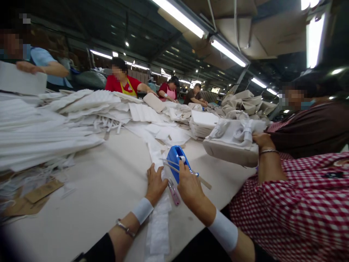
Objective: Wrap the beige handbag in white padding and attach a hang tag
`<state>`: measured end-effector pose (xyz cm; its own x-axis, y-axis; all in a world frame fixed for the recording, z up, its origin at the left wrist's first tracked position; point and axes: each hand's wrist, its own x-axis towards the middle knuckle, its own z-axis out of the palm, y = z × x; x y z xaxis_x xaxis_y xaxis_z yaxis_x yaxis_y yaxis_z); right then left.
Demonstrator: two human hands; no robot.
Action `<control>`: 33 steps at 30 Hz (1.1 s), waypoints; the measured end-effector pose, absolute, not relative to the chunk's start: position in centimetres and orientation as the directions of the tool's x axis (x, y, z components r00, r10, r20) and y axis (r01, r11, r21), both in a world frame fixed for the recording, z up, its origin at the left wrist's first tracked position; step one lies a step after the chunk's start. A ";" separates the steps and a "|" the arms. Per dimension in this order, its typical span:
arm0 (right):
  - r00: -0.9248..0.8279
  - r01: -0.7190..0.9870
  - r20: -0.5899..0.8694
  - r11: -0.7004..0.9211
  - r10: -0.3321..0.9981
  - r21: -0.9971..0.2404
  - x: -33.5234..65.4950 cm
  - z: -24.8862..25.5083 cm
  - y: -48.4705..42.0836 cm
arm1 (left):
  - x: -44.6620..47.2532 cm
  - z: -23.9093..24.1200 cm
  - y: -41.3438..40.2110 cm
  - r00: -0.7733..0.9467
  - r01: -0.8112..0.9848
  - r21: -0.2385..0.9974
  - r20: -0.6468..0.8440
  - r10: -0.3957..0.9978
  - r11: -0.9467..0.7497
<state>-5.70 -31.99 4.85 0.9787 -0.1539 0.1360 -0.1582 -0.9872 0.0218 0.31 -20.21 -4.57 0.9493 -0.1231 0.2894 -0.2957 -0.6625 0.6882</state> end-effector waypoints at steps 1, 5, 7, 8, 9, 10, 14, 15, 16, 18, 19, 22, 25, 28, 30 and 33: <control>0.981 -0.155 0.129 -0.987 -0.148 0.048 -7.2 3.5 -32.1 | 0.3 -4.6 -20.2 0.948 -0.300 0.683 0.292 -0.128 -0.666; 0.982 -0.162 0.119 -0.982 -0.149 0.103 -10.8 -0.6 -32.9 | 0.5 -4.7 -20.3 0.945 -0.306 0.669 0.301 -0.129 -0.677; 0.978 -0.161 0.155 -0.979 -0.141 0.128 -11.6 -1.9 -33.4 | 0.5 -4.7 -20.4 0.946 -0.300 0.666 0.298 -0.125 -0.683; 0.975 -0.154 0.182 -0.978 -0.128 0.140 -12.0 -2.5 -33.7 | 0.5 -4.7 -20.5 0.946 -0.299 0.666 0.298 -0.123 -0.683; 0.972 -0.144 0.208 -0.979 -0.111 0.148 -12.2 -3.0 -33.9 | 0.6 -4.7 -20.6 0.947 -0.298 0.670 0.300 -0.119 -0.680; 0.968 -0.127 0.232 -0.981 -0.091 0.147 -12.5 -3.4 -34.1 | 0.6 -4.7 -20.6 0.947 -0.296 0.675 0.303 -0.112 -0.676; 0.950 -0.039 0.312 -0.999 -0.027 0.031 -13.5 -4.4 -34.7 | 0.7 -4.7 -21.2 0.949 -0.279 0.699 0.305 -0.079 -0.659; 0.942 -0.024 0.335 -1.000 -0.022 0.004 -13.7 -4.4 -34.7 | 0.7 -4.7 -21.3 0.949 -0.279 0.700 0.304 -0.078 -0.657; 0.934 -0.011 0.358 -1.000 -0.014 -0.008 -13.8 -4.5 -34.6 | 0.7 -4.8 -21.5 0.949 -0.281 0.704 0.305 -0.079 -0.652; 0.923 0.035 0.384 -0.999 0.033 0.000 -13.8 -4.4 -34.4 | 0.8 -4.9 -21.8 0.949 -0.285 0.717 0.303 -0.083 -0.636; 0.921 0.077 0.383 -0.997 0.075 0.010 -13.8 -4.4 -34.3 | 0.8 -4.9 -21.9 0.950 -0.286 0.726 0.300 -0.086 -0.626; 0.913 0.193 0.363 -0.981 0.185 0.015 -13.3 -4.1 -34.0 | 1.0 -5.0 -22.1 0.956 -0.275 0.762 0.281 -0.084 -0.586; 0.910 0.200 0.368 -0.980 0.189 0.008 -12.5 -3.7 -34.2 | 1.2 -5.0 -22.2 0.965 -0.254 0.810 0.251 -0.080 -0.528; 0.909 0.207 0.374 -0.978 0.184 -0.022 -12.0 -3.6 -35.0 | 1.1 -5.1 -22.3 0.969 -0.245 0.860 0.224 -0.099 -0.447; 0.908 0.220 0.379 -0.973 0.179 -0.066 -11.9 -3.8 -35.4 | 0.9 -5.1 -22.4 0.970 -0.240 0.892 0.209 -0.121 -0.384; 0.890 0.228 0.429 -0.965 0.154 -0.126 -12.0 -4.2 -35.6 | 0.8 -5.1 -22.4 0.972 -0.221 0.930 0.186 -0.143 -0.295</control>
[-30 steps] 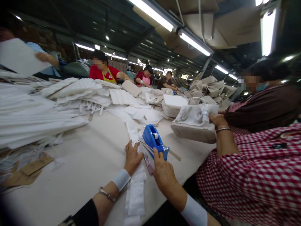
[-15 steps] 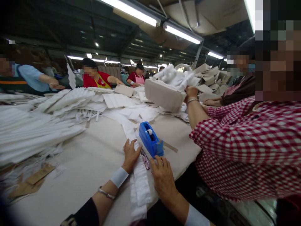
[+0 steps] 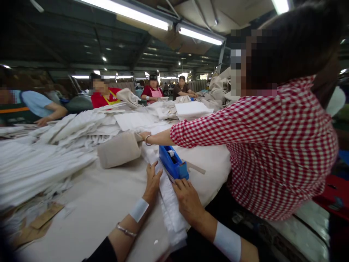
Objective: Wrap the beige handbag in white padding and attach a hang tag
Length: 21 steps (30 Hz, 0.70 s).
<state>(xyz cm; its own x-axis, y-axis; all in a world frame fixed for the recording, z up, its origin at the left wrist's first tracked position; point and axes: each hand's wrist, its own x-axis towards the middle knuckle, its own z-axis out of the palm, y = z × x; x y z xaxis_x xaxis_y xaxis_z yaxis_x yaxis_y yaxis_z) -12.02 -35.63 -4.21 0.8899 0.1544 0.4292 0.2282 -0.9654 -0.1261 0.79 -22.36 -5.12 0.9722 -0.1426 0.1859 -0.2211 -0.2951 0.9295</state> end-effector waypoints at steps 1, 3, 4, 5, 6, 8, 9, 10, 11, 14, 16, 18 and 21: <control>0.876 0.240 0.457 -0.961 0.154 -0.138 -12.1 -4.3 -35.5 | 0.8 -5.1 -22.4 0.973 -0.212 0.939 0.179 -0.143 -0.270; 0.843 0.283 0.511 -0.947 0.169 -0.154 -12.3 -4.2 -35.0 | 0.7 -5.0 -22.4 0.977 -0.192 0.954 0.163 -0.140 -0.229; 0.827 0.306 0.532 -0.939 0.180 -0.157 -12.3 -4.1 -34.6 | 0.7 -5.0 -22.4 0.978 -0.182 0.960 0.155 -0.139 -0.214; 0.814 0.324 0.549 -0.933 0.192 -0.154 -12.3 -3.9 -34.2 | 0.6 -5.0 -22.5 0.980 -0.171 0.964 0.144 -0.139 -0.204; 0.803 0.339 0.560 -0.930 0.206 -0.145 -12.2 -3.8 -33.7 | 0.5 -5.0 -22.5 0.981 -0.159 0.967 0.133 -0.141 -0.198; 0.786 0.363 0.570 -0.926 0.241 -0.109 -11.9 -3.9 -33.0 | 0.3 -5.1 -22.6 0.983 -0.137 0.970 0.108 -0.149 -0.200; 0.780 0.372 0.569 -0.924 0.261 -0.085 -11.7 -4.2 -32.7 | 0.3 -5.2 -22.6 0.983 -0.129 0.970 0.098 -0.153 -0.207; 0.777 0.374 0.566 -0.926 0.276 -0.062 -11.5 -4.8 -32.5 | 0.2 -5.3 -22.5 0.983 -0.125 0.968 0.092 -0.157 -0.217; 0.779 0.363 0.562 -0.931 0.278 -0.044 -11.2 -5.6 -32.5 | 0.2 -5.4 -22.4 0.983 -0.125 0.966 0.090 -0.161 -0.228; 0.804 0.298 0.543 -0.954 0.243 -0.013 -10.6 -8.1 -33.0 | 0.0 -5.6 -22.2 0.980 -0.143 0.955 0.100 -0.170 -0.261; 0.825 0.280 0.514 -0.960 0.235 -0.010 -10.6 -8.9 -33.4 | -0.2 -5.7 -22.3 0.978 -0.155 0.946 0.107 -0.178 -0.283; 0.848 0.288 0.470 -0.957 0.246 -0.019 -10.8 -8.4 -33.6 | -0.2 -5.7 -22.5 0.977 -0.164 0.938 0.111 -0.183 -0.305; 0.900 0.280 0.365 -0.958 0.239 -0.062 -11.2 -6.0 -33.3 | -0.1 -5.6 -22.8 0.976 -0.186 0.928 0.136 -0.170 -0.323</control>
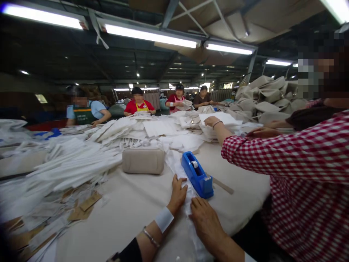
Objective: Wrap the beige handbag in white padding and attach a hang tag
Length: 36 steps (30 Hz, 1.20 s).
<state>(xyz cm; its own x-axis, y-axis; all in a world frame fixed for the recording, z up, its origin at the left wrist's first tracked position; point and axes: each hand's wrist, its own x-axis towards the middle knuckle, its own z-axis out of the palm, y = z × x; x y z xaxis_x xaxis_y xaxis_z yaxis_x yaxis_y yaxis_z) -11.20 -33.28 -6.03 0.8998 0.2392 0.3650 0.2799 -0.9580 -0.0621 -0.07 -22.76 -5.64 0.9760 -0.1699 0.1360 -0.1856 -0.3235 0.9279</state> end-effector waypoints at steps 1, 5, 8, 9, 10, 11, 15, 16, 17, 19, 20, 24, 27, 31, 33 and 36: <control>0.915 0.268 0.331 -0.960 0.228 -0.080 -11.3 -5.1 -33.2 | 0.0 -5.6 -22.8 0.976 -0.194 0.926 0.148 -0.162 -0.323; 0.939 0.226 0.303 -0.958 0.165 -0.176 -11.4 -2.4 -33.5 | 0.3 -5.8 -22.3 0.971 -0.222 0.928 0.183 -0.152 -0.298; 0.920 0.240 0.356 -0.953 0.163 -0.185 -10.8 -1.3 -34.3 | 0.4 -6.3 -22.0 0.964 -0.251 0.931 0.214 -0.159 -0.266; 0.912 0.261 0.363 -0.952 0.190 -0.158 -10.4 -1.2 -34.4 | 0.4 -6.4 -21.9 0.962 -0.256 0.932 0.221 -0.157 -0.257; 0.906 0.288 0.356 -0.950 0.229 -0.123 -10.0 -1.3 -34.5 | 0.5 -6.5 -21.9 0.962 -0.258 0.933 0.225 -0.153 -0.251; 0.904 0.309 0.336 -0.947 0.265 -0.085 -9.6 -1.4 -34.4 | 0.5 -6.6 -22.0 0.963 -0.257 0.934 0.227 -0.147 -0.246; 0.918 0.323 0.236 -0.946 0.319 0.023 -8.3 -2.6 -33.3 | 0.5 -6.5 -22.3 0.965 -0.256 0.936 0.234 -0.118 -0.242; 0.919 0.323 0.230 -0.946 0.321 0.029 -8.1 -2.8 -33.1 | 0.4 -6.4 -22.4 0.965 -0.258 0.935 0.237 -0.112 -0.243; 0.917 0.326 0.234 -0.945 0.323 0.030 -8.0 -2.9 -33.0 | 0.4 -6.4 -22.4 0.965 -0.260 0.934 0.240 -0.108 -0.244; 0.910 0.329 0.256 -0.944 0.327 0.034 -7.8 -2.6 -33.2 | 0.2 -6.2 -22.5 0.965 -0.261 0.934 0.243 -0.099 -0.245; 0.909 0.325 0.264 -0.945 0.323 0.037 -7.8 -2.3 -33.4 | 0.2 -6.2 -22.5 0.966 -0.258 0.935 0.242 -0.095 -0.244; 0.915 0.336 0.234 -0.942 0.329 0.008 -7.9 -1.1 -34.6 | 0.1 -6.0 -22.4 0.971 -0.236 0.945 0.222 -0.085 -0.226; 0.873 0.442 0.217 -0.897 0.436 0.021 -7.8 -1.2 -34.7 | 0.1 -5.8 -22.4 0.976 -0.214 0.956 0.203 -0.076 -0.200; 0.849 0.466 0.215 -0.876 0.482 0.122 -7.2 -3.0 -34.0 | -0.1 -5.4 -22.4 0.981 -0.190 0.966 0.180 -0.073 -0.175; 0.841 0.445 0.268 -0.883 0.470 0.150 -6.7 -3.7 -33.7 | -0.2 -5.1 -22.3 0.982 -0.186 0.968 0.177 -0.068 -0.166; 0.829 0.430 0.329 -0.892 0.452 0.142 -6.1 -3.6 -33.9 | -0.3 -5.0 -22.2 0.982 -0.186 0.970 0.178 -0.062 -0.157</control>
<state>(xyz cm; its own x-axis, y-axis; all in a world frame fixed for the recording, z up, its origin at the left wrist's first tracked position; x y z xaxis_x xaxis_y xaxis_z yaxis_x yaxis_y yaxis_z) -6.12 -33.86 -3.58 0.8289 0.4522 0.3294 0.4298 -0.8916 0.1424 -0.27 -22.15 -4.95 0.9821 -0.0623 0.1778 -0.1856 -0.1573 0.9700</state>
